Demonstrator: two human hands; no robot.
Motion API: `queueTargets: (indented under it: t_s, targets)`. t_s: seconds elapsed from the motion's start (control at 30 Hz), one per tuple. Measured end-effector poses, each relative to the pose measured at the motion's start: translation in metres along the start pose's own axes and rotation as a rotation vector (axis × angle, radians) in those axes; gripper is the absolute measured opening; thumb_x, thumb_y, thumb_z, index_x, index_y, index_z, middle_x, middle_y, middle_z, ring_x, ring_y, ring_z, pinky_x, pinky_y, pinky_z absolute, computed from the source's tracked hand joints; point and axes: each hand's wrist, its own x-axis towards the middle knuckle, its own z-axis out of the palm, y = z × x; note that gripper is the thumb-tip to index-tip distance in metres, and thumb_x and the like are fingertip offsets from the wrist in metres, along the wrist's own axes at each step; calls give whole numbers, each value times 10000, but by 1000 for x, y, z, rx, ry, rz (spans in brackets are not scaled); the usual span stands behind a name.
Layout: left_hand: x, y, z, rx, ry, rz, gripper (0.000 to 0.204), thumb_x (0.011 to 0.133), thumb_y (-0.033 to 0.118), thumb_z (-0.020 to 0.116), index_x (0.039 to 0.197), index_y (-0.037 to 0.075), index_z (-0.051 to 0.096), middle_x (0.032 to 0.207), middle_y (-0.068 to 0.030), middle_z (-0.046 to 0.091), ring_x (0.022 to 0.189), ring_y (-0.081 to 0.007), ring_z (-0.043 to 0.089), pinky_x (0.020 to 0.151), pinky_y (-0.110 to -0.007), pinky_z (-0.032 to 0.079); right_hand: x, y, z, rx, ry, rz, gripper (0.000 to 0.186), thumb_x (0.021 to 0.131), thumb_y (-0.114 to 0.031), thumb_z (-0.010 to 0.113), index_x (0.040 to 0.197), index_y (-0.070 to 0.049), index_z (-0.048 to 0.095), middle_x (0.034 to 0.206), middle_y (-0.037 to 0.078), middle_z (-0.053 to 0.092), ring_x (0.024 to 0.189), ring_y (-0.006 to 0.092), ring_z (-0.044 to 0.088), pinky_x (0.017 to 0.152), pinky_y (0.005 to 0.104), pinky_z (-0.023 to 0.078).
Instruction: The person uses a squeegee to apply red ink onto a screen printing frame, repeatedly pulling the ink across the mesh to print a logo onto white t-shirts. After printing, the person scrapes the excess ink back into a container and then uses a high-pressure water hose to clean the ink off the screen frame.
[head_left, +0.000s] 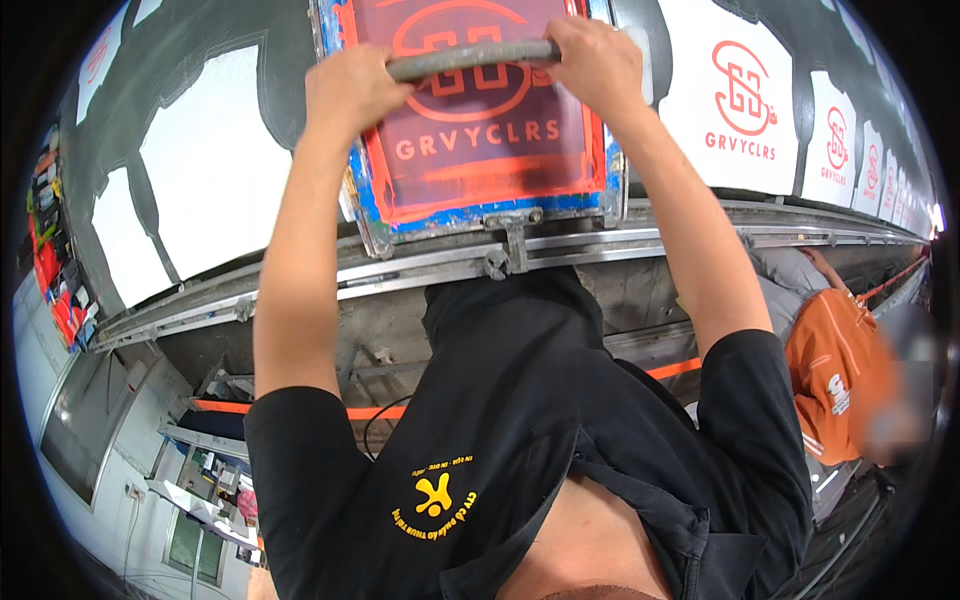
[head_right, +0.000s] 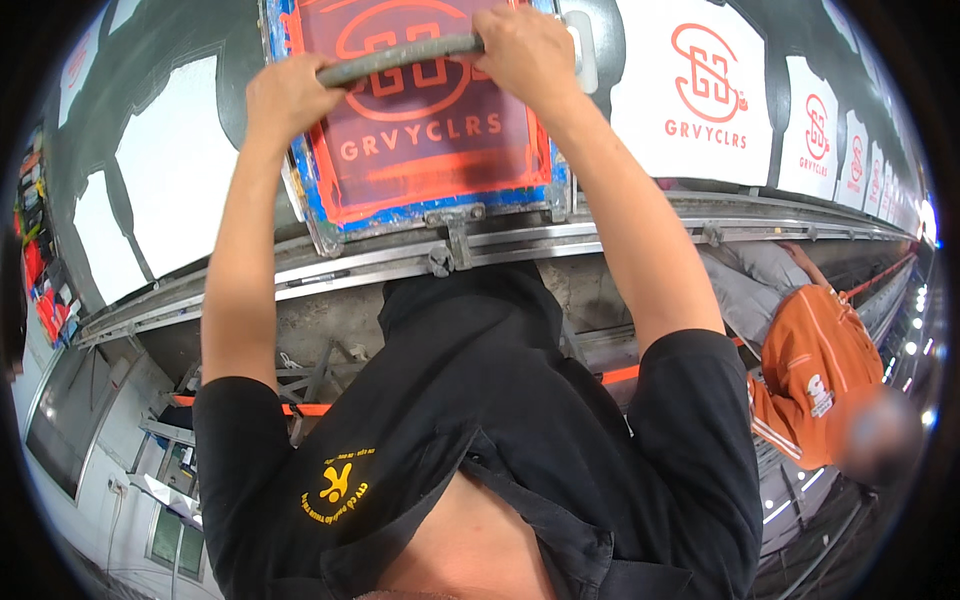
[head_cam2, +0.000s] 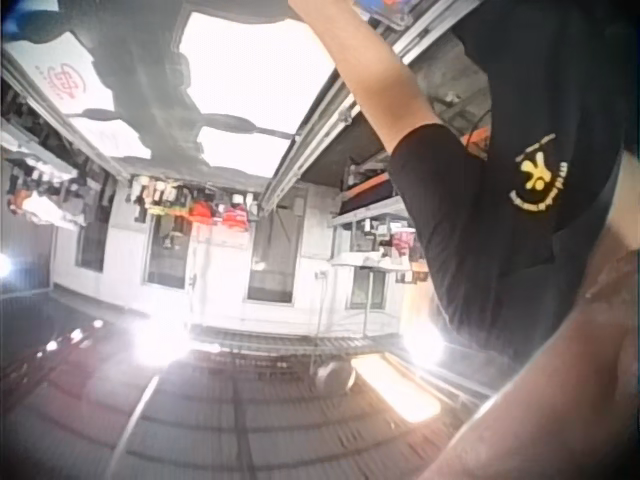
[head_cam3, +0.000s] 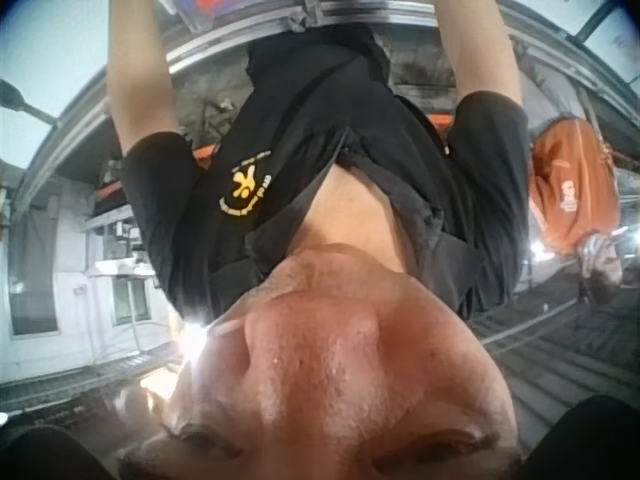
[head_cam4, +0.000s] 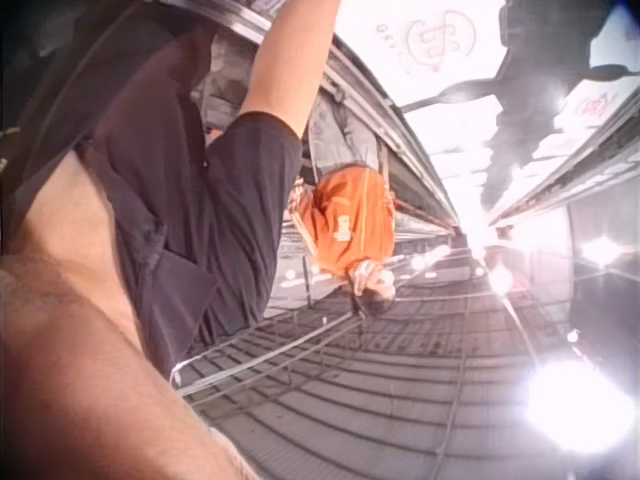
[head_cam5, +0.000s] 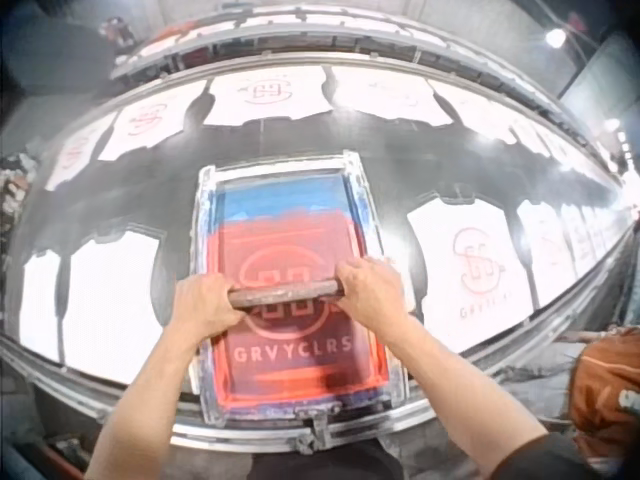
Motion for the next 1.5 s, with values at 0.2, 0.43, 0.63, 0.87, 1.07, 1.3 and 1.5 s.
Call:
queueTargets:
  t_s: [0.2,0.43,0.63,0.87,1.07,1.3,1.5]
  targets:
    - [-132,15,74,-114,273,88,410,685,275,818,1076,167,760,1105,-89,741,1003,-286,710,810,-448,581,-134,-21,13,82,216,-135,283,612,-174,823,796,-163,608,802,10,581,787,230,615,662,375,470]
    - [-98,17,4,-134,-218,28,428,763,526,804,891,118,787,837,-143,744,836,-357,724,745,-464,574,-100,-18,-21,193,37,-120,353,679,-326,882,828,-119,639,748,46,642,760,289,667,655,436,514]
    - [64,-26,-36,-14,-83,113,580,755,658,770,874,91,789,816,-190,742,811,-381,728,742,-490,580,60,23,-20,10,-25,-18,405,748,-458,857,825,-117,652,761,69,679,785,311,698,670,447,537]
    - [119,-36,-31,90,17,89,555,758,630,752,959,115,797,931,-126,770,914,-328,734,789,-468,584,116,39,13,-26,82,7,495,680,-495,881,804,-65,672,846,141,696,865,378,681,762,505,538]
    - [46,-19,-9,16,12,26,365,794,498,723,950,176,797,843,-99,756,869,-345,721,766,-464,562,48,14,12,73,122,-16,512,665,-515,881,792,-66,672,841,129,690,870,366,682,761,496,539]
    - [-124,25,67,-146,219,38,393,680,251,827,1054,145,776,1048,-59,755,968,-297,724,810,-430,585,-130,-13,10,34,160,-94,305,580,-118,829,832,-167,664,778,6,600,770,227,633,662,378,477]
    - [-129,29,32,-166,-5,45,377,679,377,852,889,73,774,873,-122,744,837,-336,724,719,-452,573,-127,-15,-9,208,64,-140,334,611,-236,890,782,-141,619,774,22,605,792,241,633,691,394,491]
